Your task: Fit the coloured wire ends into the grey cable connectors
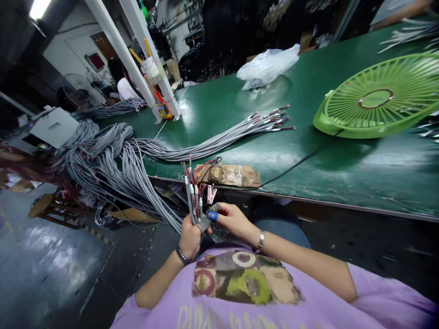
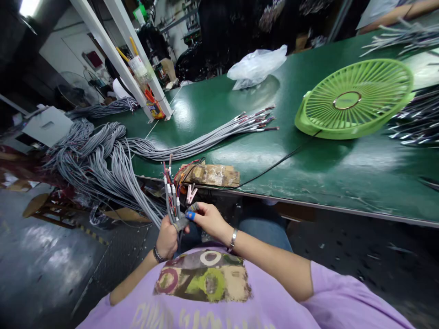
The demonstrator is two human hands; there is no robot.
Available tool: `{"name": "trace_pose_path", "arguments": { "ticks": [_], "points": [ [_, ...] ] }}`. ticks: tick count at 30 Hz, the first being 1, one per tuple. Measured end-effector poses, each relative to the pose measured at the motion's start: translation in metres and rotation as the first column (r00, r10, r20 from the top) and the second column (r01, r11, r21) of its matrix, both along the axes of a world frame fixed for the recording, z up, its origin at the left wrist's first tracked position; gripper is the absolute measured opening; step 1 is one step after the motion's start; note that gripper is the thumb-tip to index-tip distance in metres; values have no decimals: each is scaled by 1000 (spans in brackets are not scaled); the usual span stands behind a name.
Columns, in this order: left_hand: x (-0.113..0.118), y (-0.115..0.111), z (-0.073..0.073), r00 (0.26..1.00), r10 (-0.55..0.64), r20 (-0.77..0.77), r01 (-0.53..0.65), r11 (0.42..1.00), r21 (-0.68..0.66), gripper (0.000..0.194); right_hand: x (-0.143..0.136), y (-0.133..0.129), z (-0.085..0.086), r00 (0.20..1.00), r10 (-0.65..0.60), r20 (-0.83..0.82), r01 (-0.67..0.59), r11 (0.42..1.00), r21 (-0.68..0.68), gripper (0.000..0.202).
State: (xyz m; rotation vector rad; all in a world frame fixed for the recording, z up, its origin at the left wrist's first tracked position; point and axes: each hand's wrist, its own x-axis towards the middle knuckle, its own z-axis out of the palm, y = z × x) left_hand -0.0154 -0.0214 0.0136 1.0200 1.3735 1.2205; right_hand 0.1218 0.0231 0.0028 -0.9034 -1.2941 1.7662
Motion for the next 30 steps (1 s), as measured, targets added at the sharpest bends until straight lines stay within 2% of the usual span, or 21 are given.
{"name": "trace_pose_path", "arguments": {
  "ticks": [5, 8, 11, 16, 18, 22, 23, 25, 27, 28, 30],
  "points": [
    [1, -1, -1, 1000, 12, 7, -12, 999, 47, 23, -5, -3, -4, 996, -77, -49, 70, 989, -129, 37],
    [0, 0, -1, 1000, 1, 9, -2, 998, 58, 23, -7, -4, -7, 991, -80, -104, 56, 975, -213, 37],
    [-4, 2, -1, 999, -3, 40, 3, 1000, 19, 24, -3, -2, -12, 985, -59, -164, 13, 964, -265, 38],
    [-13, 5, 2, 985, -12, 170, 23, 998, -60, 20, 6, 13, -20, 955, -156, -251, 35, 903, -429, 38],
    [-15, 7, 4, 976, -33, 214, 50, 996, -77, 16, 6, 21, -19, 956, -141, -256, 9, 889, -458, 38],
    [-14, 12, 7, 966, -75, 246, 96, 992, -75, 17, -1, 33, -12, 945, -12, -327, -120, 918, -378, 39],
    [-14, 14, 8, 964, -79, 253, 102, 992, -78, 17, -3, 35, -12, 948, -7, -319, -103, 940, -325, 40],
    [-13, 17, 8, 959, -78, 272, 108, 989, -97, 16, -6, 37, -12, 967, -68, -245, 21, 981, -192, 42],
    [-13, 21, 8, 955, -76, 285, 115, 986, -122, 16, -9, 38, -14, 970, -165, -178, 152, 985, -80, 46],
    [-12, 22, 7, 955, -77, 287, 118, 985, -129, 16, -10, 39, -16, 967, -185, -178, 175, 982, -68, 47],
    [-12, 23, 6, 956, -76, 283, 119, 983, -139, 16, -13, 40, -18, 953, -157, -257, 121, 981, -152, 48]
  ]
}}
